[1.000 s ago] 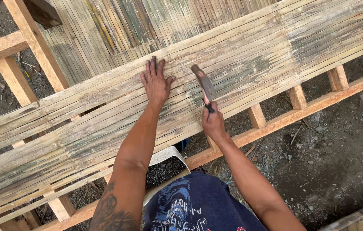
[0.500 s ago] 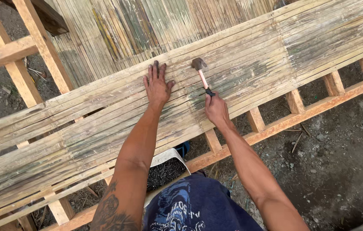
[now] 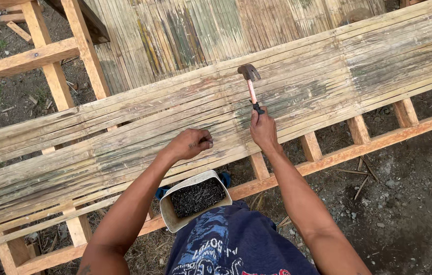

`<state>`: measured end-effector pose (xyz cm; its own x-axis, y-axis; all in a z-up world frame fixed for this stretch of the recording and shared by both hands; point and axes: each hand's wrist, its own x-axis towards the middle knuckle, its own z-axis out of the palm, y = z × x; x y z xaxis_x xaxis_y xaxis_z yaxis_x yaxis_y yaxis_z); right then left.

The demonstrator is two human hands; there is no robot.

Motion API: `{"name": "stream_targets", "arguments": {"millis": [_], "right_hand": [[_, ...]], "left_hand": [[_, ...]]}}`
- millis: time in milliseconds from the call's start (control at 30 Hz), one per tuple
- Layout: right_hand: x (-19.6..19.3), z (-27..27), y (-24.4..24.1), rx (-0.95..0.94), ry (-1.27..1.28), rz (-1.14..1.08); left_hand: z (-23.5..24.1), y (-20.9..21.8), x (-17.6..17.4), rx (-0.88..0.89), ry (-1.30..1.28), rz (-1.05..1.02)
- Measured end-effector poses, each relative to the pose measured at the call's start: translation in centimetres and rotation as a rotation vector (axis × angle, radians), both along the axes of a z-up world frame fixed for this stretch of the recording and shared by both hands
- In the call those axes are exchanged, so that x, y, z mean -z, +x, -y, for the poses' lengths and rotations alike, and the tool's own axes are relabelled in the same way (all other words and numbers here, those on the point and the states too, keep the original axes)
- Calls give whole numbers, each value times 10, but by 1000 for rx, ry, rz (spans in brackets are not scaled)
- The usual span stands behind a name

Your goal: The person hammers nails into thin wooden slats laid across a wooden frame. They repeatedly pick up nails from a container and drive them into the slats using a hammer.

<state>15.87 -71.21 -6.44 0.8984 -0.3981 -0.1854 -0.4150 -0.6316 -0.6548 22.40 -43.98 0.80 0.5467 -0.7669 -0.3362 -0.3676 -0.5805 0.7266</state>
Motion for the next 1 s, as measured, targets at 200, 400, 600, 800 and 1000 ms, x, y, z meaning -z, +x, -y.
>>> {"name": "stream_targets", "arguments": {"millis": [200,400,600,800,1000], "right_hand": [[13,2,-9,-34,-41,-136],[30,-13,-16,37,39,-107],[39,-40,-55,10,22,-81],[33,-46,-53,3,66,-95],[21,-73,-63,-44,117,-158]], "left_hand": [[-15,-86,-23,328,186,-223],[-44,-184,35,366,358,377],[-63,-190,51,216,377,183],[-51,-175,-6,58,51,101],[-52,-110,-14,-458,-438,-221]]}}
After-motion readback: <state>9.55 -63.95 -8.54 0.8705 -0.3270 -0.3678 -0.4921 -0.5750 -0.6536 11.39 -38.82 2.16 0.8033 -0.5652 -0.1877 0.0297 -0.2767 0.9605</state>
